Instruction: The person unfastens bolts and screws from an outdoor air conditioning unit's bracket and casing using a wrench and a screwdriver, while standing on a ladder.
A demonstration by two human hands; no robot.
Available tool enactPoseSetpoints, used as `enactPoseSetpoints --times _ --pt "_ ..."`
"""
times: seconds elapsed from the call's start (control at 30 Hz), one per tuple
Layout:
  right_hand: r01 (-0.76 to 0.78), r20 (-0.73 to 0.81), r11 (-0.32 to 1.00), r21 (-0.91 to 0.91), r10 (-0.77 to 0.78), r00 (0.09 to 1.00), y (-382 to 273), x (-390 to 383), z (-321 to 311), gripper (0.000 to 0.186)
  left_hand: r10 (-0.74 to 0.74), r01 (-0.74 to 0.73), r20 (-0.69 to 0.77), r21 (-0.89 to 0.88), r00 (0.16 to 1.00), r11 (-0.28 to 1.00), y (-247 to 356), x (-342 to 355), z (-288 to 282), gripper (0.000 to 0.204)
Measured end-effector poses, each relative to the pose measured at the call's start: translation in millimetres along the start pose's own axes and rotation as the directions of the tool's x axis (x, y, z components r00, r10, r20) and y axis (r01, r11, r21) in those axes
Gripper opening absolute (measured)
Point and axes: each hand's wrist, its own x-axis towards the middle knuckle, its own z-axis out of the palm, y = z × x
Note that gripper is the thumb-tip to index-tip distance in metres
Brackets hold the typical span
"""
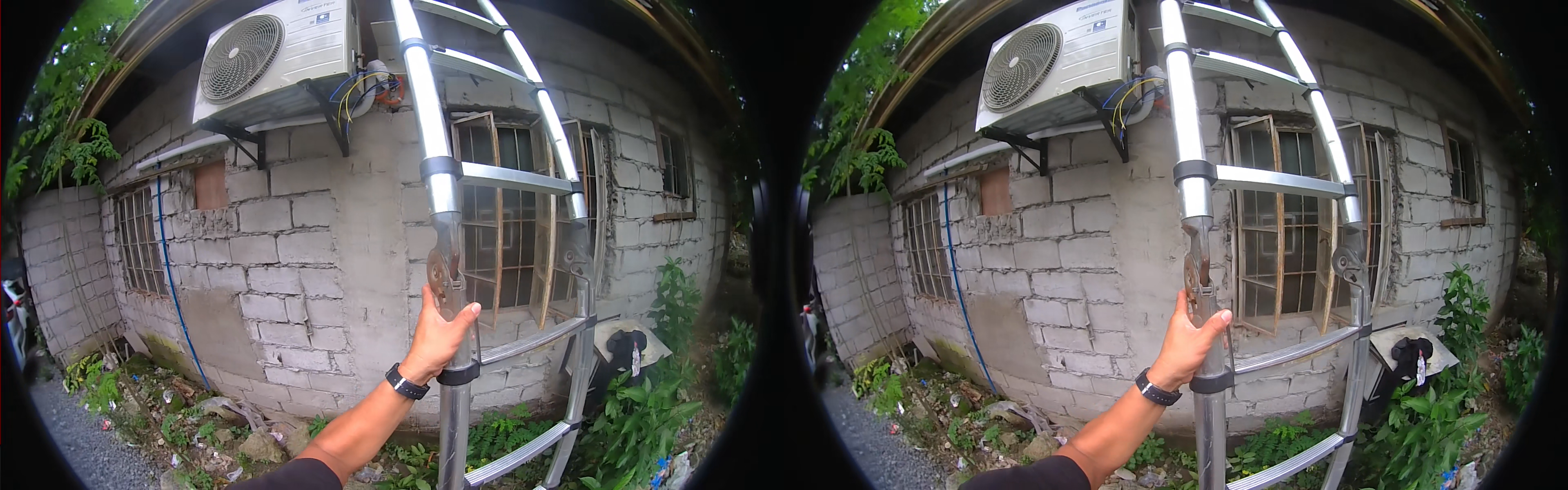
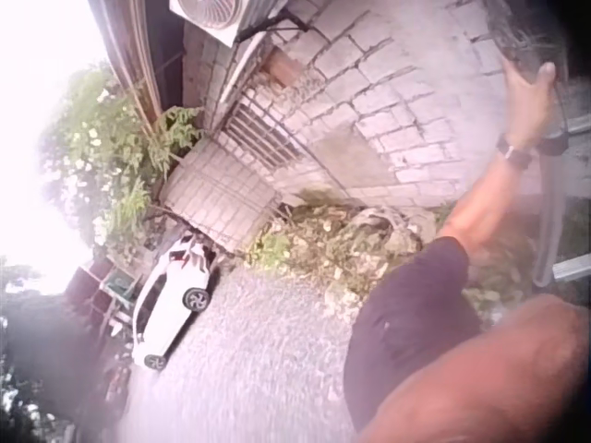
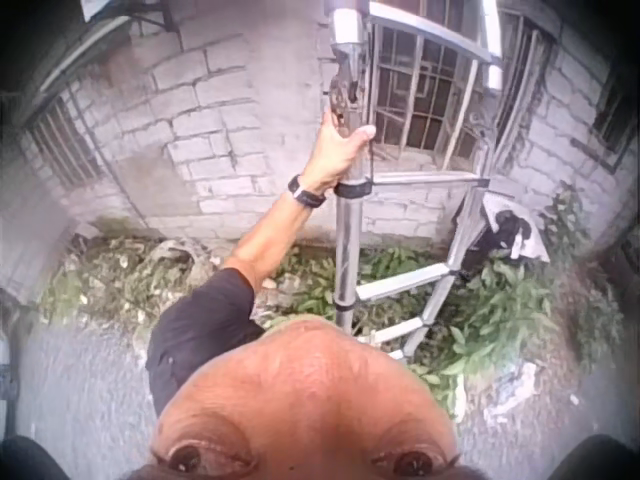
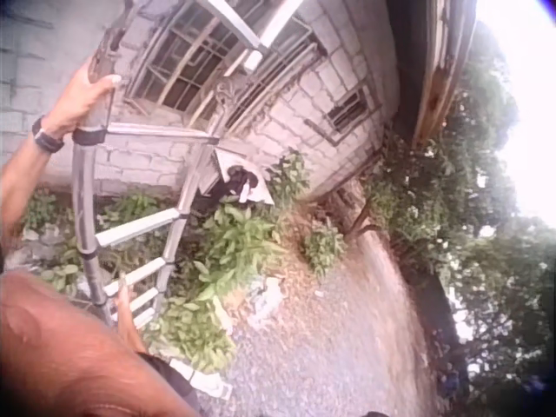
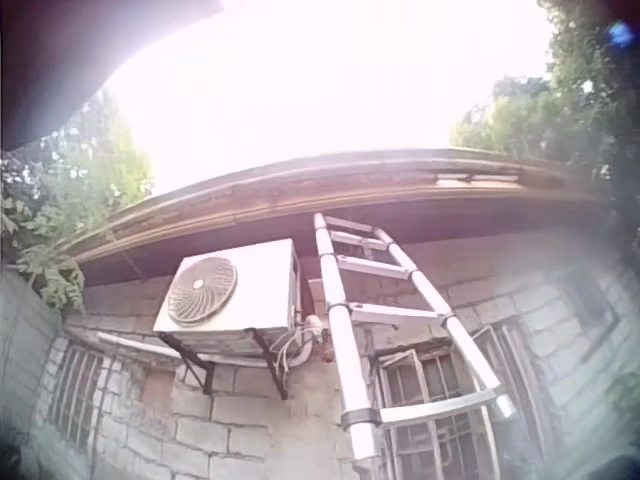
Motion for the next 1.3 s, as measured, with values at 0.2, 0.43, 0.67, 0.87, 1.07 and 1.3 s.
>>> enactPoseSetpoints --times 0.2,0.43,0.67,0.87,1.07,1.3 --pt "0.032 -0.025 0.999 0.039 -0.031 0.999 11 -55 -11 0.051 -0.049 0.062 -0.113 0.118 0.992 0.991 28 -49 -26 0.053" --pt "-0.045 0.033 0.996 0.08 0.043 0.999 11 -85 -20 0.046 -0.065 0.117 -0.247 0.202 0.967 0.972 55 -91 -60 0.048" --pt "-0.126 0.086 0.987 0.098 0.118 0.989 14 -87 -20 0.041 -0.103 0.134 -0.254 0.107 0.962 0.985 66 -99 -62 0.058" --pt "-0.158 0.093 0.98 0.122 0.147 0.985 19 -85 -16 0.037 -0.414 0.376 -0.027 -0.372 0.91 0.849 52 -99 -94 0.072" --pt "-0.176 0.083 0.973 0.148 0.165 0.983 33 -88 -11 0.033 -0.345 0.343 -0.028 -0.04 0.938 0.938 67 -97 -81 0.067" --pt "-0.182 0.061 0.961 0.21 0.173 0.983 54 -97 -5 0.029 -0.33 0.328 0.002 -0.132 0.944 0.936 77 -97 -100 0.048"
